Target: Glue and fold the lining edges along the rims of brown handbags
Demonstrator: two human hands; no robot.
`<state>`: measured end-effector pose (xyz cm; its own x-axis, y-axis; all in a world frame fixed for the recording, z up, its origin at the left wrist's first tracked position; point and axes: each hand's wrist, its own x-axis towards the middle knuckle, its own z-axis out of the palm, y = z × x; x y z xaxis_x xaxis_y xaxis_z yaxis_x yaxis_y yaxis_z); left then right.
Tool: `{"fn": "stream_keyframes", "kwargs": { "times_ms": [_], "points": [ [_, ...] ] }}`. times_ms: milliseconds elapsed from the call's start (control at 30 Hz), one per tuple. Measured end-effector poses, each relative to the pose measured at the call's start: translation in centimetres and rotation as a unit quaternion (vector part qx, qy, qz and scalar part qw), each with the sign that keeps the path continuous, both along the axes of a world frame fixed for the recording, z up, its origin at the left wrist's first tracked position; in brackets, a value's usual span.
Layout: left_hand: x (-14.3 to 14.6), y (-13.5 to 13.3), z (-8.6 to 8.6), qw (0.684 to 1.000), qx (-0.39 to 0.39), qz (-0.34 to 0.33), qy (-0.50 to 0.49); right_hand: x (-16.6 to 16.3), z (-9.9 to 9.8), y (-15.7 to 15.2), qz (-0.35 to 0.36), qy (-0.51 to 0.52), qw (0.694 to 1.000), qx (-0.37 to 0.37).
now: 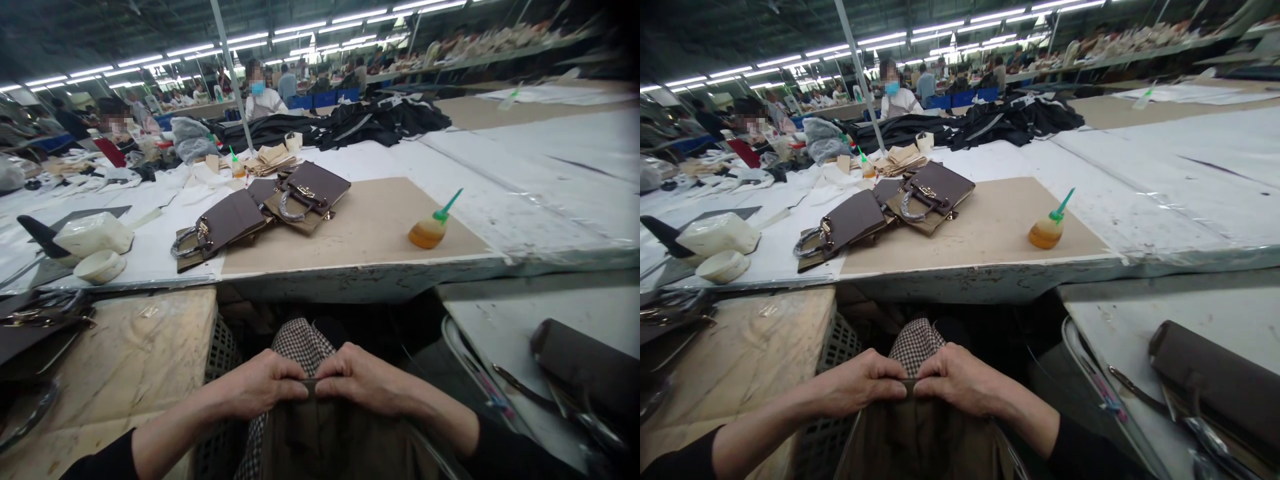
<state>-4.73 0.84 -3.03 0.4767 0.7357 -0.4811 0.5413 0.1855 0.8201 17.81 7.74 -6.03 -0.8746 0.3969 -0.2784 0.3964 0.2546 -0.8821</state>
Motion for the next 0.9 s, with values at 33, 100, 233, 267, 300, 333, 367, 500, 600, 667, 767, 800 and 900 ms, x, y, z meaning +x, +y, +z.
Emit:
{"fn": "stream_keyframes", "kwargs": {
  "times_ms": [33,100,233,267,300,333,367,500,600,667,767,800,900],
  "points": [
    [-0.3,-0.1,0.0,1.000,-0.008,-0.001,0.007,-0.1,0.1,-0.1,-0.001,-0.003,1.000,0.005],
    [-1.0,-0.2,0.3,0.999,-0.018,-0.009,0.038,-0.2,0.3,-0.3,-0.003,-0.008,1.000,0.014],
    [-1.5,-0.9,1.2,0.993,-0.020,-0.017,0.115,-0.4,0.9,-0.4,-0.002,-0.028,0.997,0.066],
    [-1.4,-1.0,1.4,0.992,-0.016,-0.016,0.126,-0.4,1.0,-0.5,0.002,-0.038,0.996,0.084],
    [-1.3,-1.2,1.5,0.991,-0.010,-0.015,0.134,-0.4,1.2,-0.5,0.007,-0.049,0.994,0.100],
    [-1.1,-1.4,1.6,0.990,-0.003,-0.014,0.141,-0.4,1.3,-0.6,0.013,-0.057,0.992,0.112],
    [-1.0,-1.5,1.6,0.989,0.007,-0.015,0.148,-0.3,1.4,-0.6,0.018,-0.062,0.991,0.118],
    [-1.0,-2.0,1.6,0.987,0.053,-0.030,0.149,-0.1,1.8,-0.8,0.028,-0.058,0.991,0.115],
    [-1.3,-2.3,1.6,0.989,0.066,-0.028,0.132,0.2,2.3,-0.7,0.038,-0.050,0.993,0.100],
    [-1.4,-2.4,1.6,0.990,0.069,-0.017,0.122,0.2,2.9,-0.5,0.052,-0.052,0.993,0.089],
    [-1.1,-2.6,1.9,0.991,0.083,-0.018,0.100,-0.7,4.0,-0.3,0.080,-0.040,0.994,0.066],
    [-0.9,-2.7,2.1,0.991,0.092,-0.024,0.092,-1.2,4.2,-0.3,0.095,-0.033,0.993,0.066],
    [-0.3,-2.9,2.7,0.988,0.119,-0.030,0.091,-3.1,4.1,-0.9,0.159,-0.034,0.981,0.104]
  ]
}}
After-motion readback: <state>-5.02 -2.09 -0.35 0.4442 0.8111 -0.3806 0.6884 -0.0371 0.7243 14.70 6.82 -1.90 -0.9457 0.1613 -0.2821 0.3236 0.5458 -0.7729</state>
